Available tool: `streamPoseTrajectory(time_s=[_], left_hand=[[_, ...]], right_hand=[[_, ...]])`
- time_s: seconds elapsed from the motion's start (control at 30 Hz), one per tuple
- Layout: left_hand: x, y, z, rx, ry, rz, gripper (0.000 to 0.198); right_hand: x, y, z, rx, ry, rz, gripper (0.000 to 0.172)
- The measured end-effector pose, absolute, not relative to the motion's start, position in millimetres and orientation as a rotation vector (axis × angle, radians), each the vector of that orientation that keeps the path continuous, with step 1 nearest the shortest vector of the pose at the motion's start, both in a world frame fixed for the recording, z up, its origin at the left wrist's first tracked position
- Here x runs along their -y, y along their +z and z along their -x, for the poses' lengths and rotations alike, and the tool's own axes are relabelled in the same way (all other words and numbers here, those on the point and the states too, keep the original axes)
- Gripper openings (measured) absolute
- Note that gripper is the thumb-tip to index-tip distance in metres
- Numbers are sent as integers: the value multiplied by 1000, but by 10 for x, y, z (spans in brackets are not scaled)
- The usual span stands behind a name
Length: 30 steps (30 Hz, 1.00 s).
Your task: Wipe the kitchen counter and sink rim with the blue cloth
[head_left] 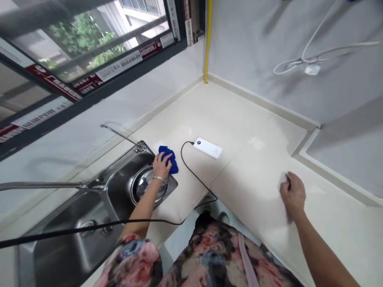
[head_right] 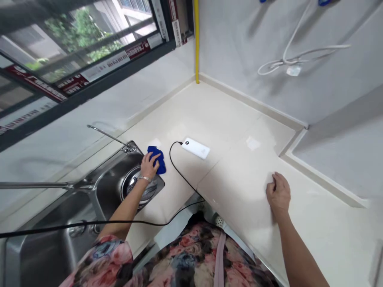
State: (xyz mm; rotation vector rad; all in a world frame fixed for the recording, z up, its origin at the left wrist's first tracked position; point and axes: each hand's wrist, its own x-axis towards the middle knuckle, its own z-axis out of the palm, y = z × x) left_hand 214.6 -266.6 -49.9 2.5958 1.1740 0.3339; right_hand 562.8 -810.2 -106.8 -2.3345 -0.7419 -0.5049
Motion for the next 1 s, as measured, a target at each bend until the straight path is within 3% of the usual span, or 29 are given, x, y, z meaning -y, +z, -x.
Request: streamPoseTrajectory(time_s=[0.4,0.53,0.77,1.0], left_hand=[[3817,-596,-1789,-959,416,-2665,42],[4017,-575,-1635,-880,372,-2686,52],[3764,-641,-1850,-1128,353,-2558,44],[3001,-602,-2096,-1319,380,-2546,43]], right_hand=[[8061,-1223,-5668,735,-524,2269,40],[8060,-1220,-5660,728,-530,2280,39],[8058,-1161,-5630,697,-501,2319,39],[8045,-1090,-5576,716,-504,2339,39]])
